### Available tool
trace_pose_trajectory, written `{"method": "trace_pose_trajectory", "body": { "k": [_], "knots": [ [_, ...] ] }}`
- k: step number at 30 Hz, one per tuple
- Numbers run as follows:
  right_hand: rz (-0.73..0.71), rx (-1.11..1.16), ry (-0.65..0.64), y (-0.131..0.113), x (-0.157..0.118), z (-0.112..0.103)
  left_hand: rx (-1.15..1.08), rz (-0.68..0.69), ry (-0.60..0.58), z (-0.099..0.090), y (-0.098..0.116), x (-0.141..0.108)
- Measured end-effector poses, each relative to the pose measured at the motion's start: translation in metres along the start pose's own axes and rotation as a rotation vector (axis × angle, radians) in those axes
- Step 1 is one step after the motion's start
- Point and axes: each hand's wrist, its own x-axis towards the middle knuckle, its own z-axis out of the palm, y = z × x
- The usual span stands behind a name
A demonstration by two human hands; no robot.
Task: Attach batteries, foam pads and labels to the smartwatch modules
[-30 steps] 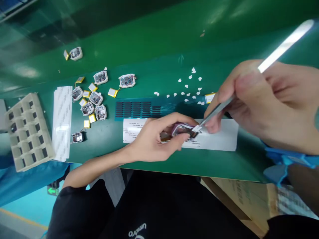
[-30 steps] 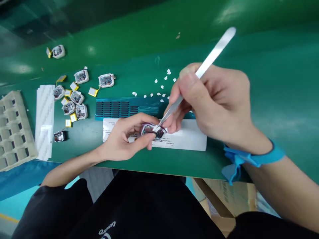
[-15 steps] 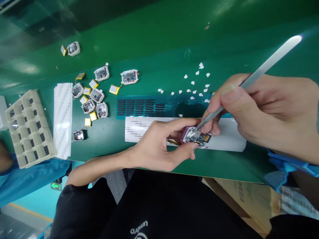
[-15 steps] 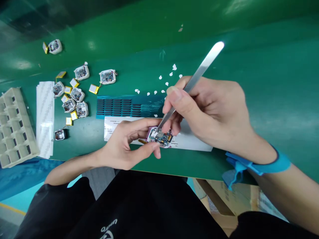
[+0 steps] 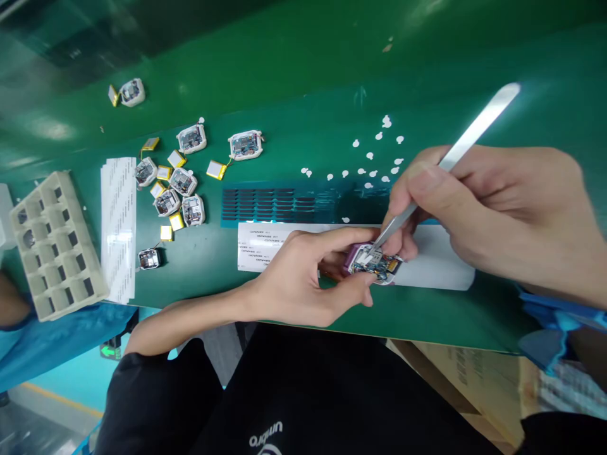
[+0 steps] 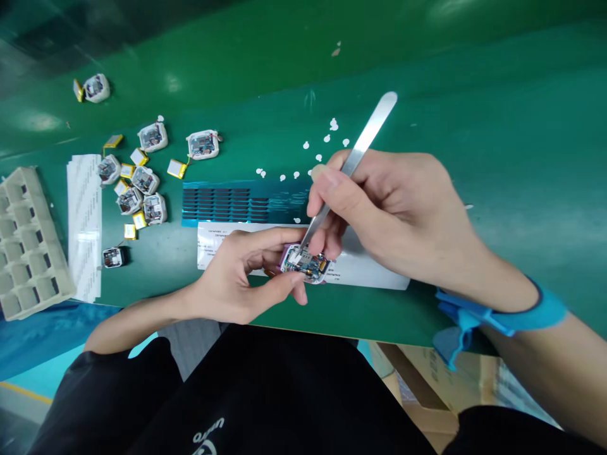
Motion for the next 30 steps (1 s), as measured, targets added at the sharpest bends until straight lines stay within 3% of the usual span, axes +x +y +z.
{"method": "trace_pose_trajectory", "body": {
  "k": [30],
  "knots": [
    [-0.002,-0.028,-0.004,0.008,0.001,0.002,-0.02,-0.009,0.038,0.0,-0.01,-0.001]
  ]
}}
